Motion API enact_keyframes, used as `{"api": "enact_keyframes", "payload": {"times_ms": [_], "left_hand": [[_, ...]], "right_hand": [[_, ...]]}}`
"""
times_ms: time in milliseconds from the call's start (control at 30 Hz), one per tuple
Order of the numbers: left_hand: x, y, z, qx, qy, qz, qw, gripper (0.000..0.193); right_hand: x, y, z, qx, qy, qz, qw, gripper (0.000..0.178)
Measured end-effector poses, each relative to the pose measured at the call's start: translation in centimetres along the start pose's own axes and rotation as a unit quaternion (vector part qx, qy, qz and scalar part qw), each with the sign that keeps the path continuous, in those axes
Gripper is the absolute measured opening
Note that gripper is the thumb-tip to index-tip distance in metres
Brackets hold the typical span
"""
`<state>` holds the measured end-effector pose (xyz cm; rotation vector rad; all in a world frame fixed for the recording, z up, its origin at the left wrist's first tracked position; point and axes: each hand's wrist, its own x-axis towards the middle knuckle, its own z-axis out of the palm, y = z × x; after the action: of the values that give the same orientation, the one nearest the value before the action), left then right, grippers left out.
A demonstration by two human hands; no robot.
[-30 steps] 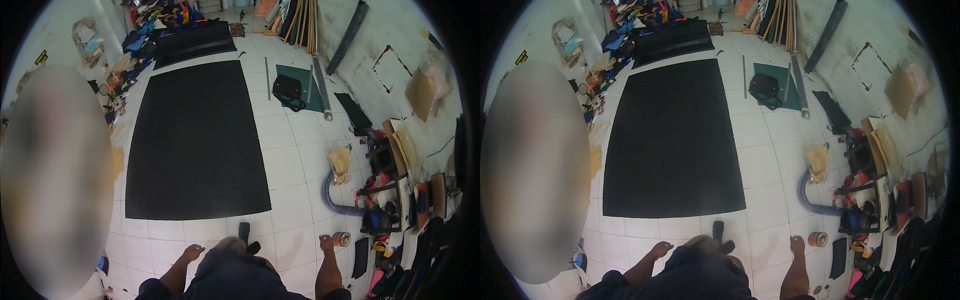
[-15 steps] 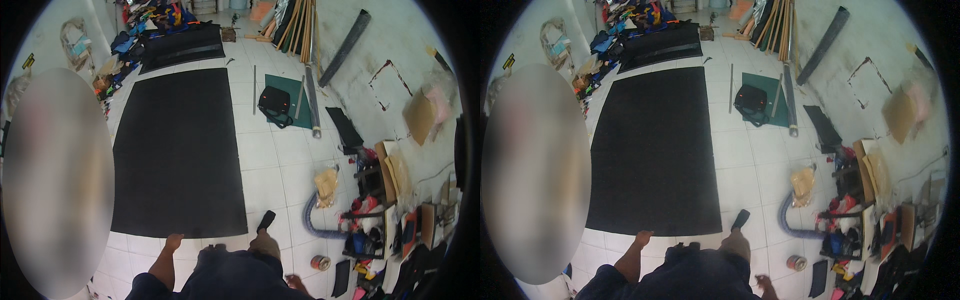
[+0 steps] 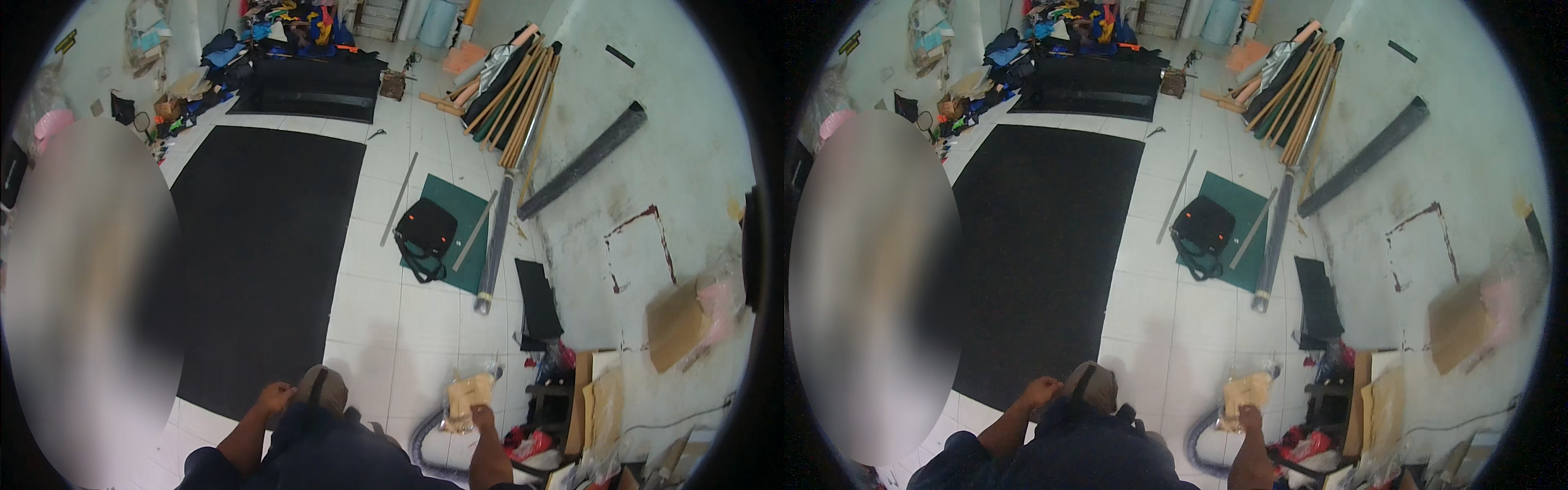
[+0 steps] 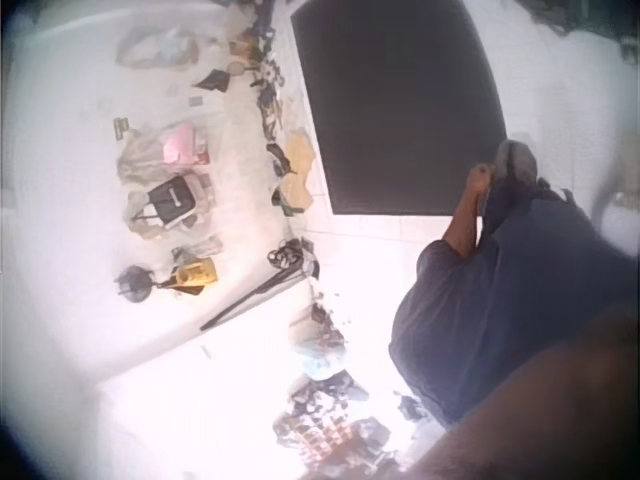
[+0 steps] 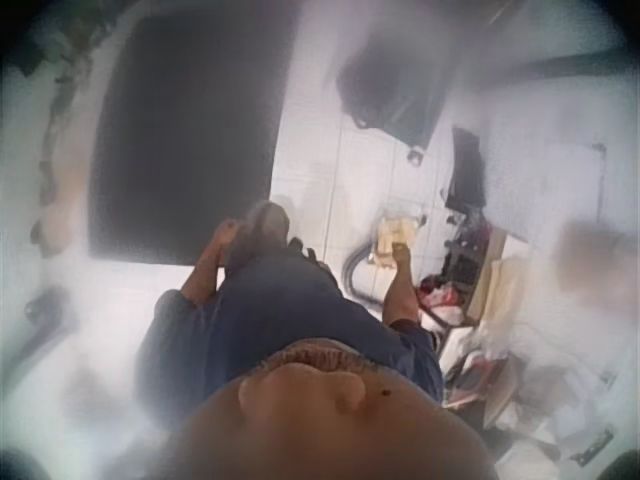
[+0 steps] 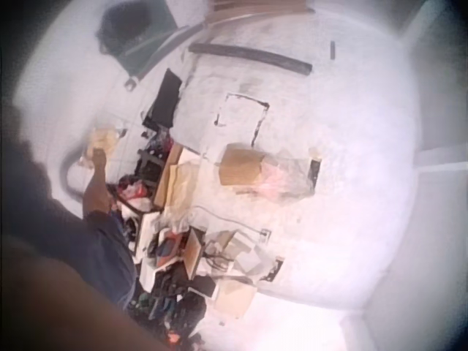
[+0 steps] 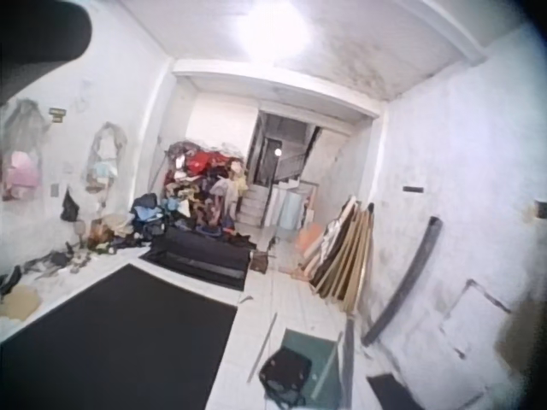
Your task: The person unfolds a large black fabric sheet on a tiled floor, smooths it out, and uses scissors to cut it into two pieces. The person then lifts and repositions the cut fabric sections.
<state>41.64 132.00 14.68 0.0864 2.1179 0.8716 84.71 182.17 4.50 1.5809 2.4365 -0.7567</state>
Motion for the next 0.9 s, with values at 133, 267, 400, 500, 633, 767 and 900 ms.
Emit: {"api": "enact_keyframes", "payload": {"times_ms": [133, 267, 400, 500, 633, 767, 900], "left_hand": [[8.6, -0.5, 1.3, 0.053, 0.007, -0.026, 0.998, 0.048], [15.7, -5.7, -1.2, 0.182, -0.014, -0.109, 0.977, 0.052], [22.4, 3.7, -4.3, 0.114, -0.045, -0.311, 0.942, 0.047], [27.8, 16.4, -7.3, 0.011, 0.046, -0.229, 0.972, 0.047], [36.9, 28.5, -10.2, -0.024, 0.112, -0.083, 0.990, 0.047], [44.9, 37.5, -9.3, -0.085, 0.147, -0.043, 0.985, 0.049], [48.9, 43.8, -8.4, -0.082, 0.108, -0.094, 0.986, 0.050]], "right_hand": [[14.3, -12.3, -6.0, 0.136, 0.069, -0.026, 0.988, 0.034], [21.7, -19.3, -4.5, 0.233, -0.045, -0.046, 0.970, 0.030], [22.4, -14.3, -2.1, 0.179, -0.219, 0.109, 0.953, 0.029], [18.8, -11.5, -1.2, 0.281, -0.342, 0.134, 0.887, 0.031], [22.2, -17.4, -2.0, 0.238, -0.340, 0.224, 0.882, 0.030], [32.5, -20.5, -5.8, 0.226, -0.329, 0.235, 0.887, 0.029], [50.6, -21.4, -11.5, 0.241, -0.300, 0.231, 0.894, 0.029]]}}
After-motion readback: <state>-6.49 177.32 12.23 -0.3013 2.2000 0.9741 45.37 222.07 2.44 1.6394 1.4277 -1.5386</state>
